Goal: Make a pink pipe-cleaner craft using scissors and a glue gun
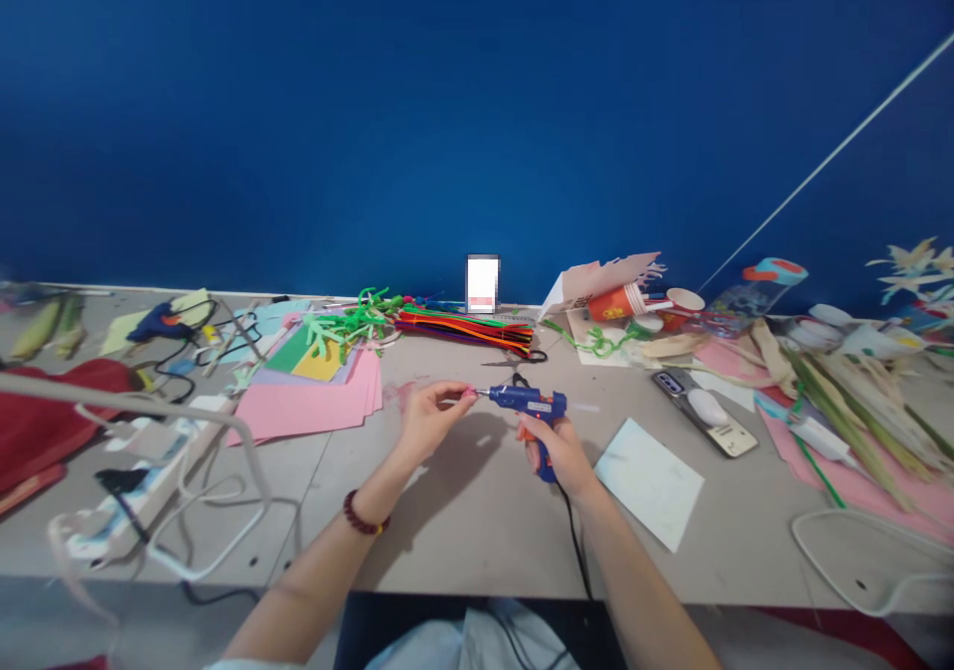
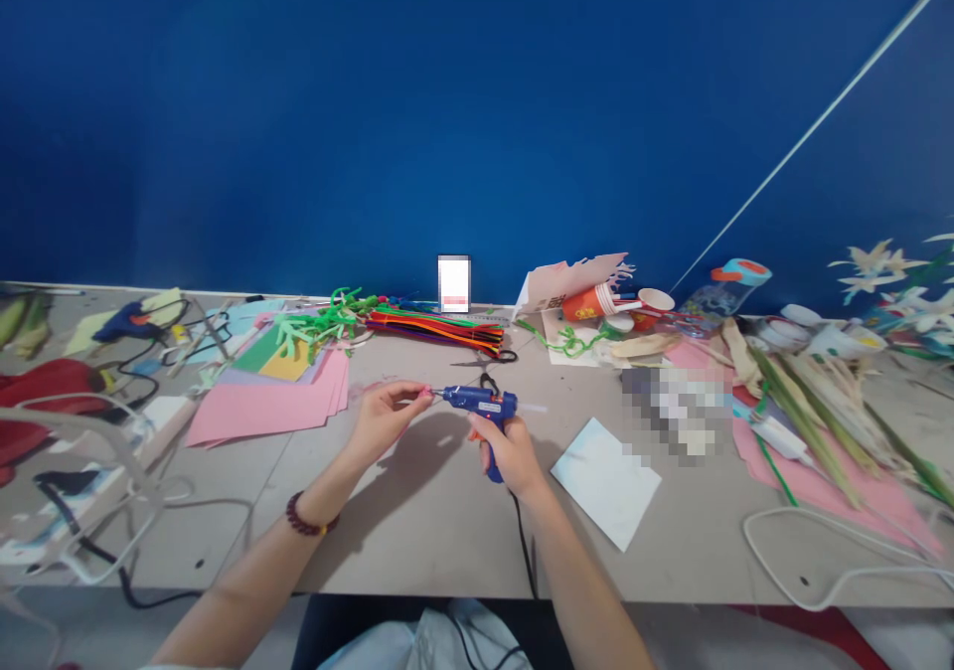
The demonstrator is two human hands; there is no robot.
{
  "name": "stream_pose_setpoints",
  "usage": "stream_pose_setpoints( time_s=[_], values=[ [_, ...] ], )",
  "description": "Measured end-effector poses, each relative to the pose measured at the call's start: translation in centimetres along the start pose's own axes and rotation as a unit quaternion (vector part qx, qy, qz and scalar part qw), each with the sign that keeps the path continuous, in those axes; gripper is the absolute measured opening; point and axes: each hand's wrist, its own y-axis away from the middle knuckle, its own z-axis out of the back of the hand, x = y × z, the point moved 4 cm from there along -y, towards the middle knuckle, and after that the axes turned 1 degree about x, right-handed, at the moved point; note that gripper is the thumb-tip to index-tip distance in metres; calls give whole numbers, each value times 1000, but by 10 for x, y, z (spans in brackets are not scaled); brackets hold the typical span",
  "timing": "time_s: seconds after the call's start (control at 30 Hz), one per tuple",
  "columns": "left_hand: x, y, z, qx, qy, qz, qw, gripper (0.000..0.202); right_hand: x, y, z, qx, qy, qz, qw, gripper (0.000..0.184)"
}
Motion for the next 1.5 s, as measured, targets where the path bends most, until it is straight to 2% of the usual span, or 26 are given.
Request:
stream_pose_setpoints(
  time_s=[0.23,0.43,0.57,0.7,0.87,1.07,1.2,1.5],
  values=[
    [5,-1,1,5,-13,-18,1000,26,2,1,0,2,18,9,1000,39],
    [-7,2,1,-10,-62,-67,996,22,1,1,0,-14,36,16,999,39],
    [-13,4,1,-12,-77,-81,994,21,1,3,1,-24,37,11,999,41],
    [-15,4,1,-9,-80,-90,993,21,4,5,2,-38,84,24,995,43],
    [-16,4,0,-11,-74,-82,994,21,8,6,2,-36,115,24,992,46],
    [-10,2,1,-6,-66,-63,996,20,6,5,0,-34,68,11,997,41],
    [-3,-1,1,9,-24,-31,999,24,2,3,-1,-21,27,10,999,37],
    [3,-2,0,20,37,14,999,28,2,2,-1,-10,18,19,1000,36]
  ],
)
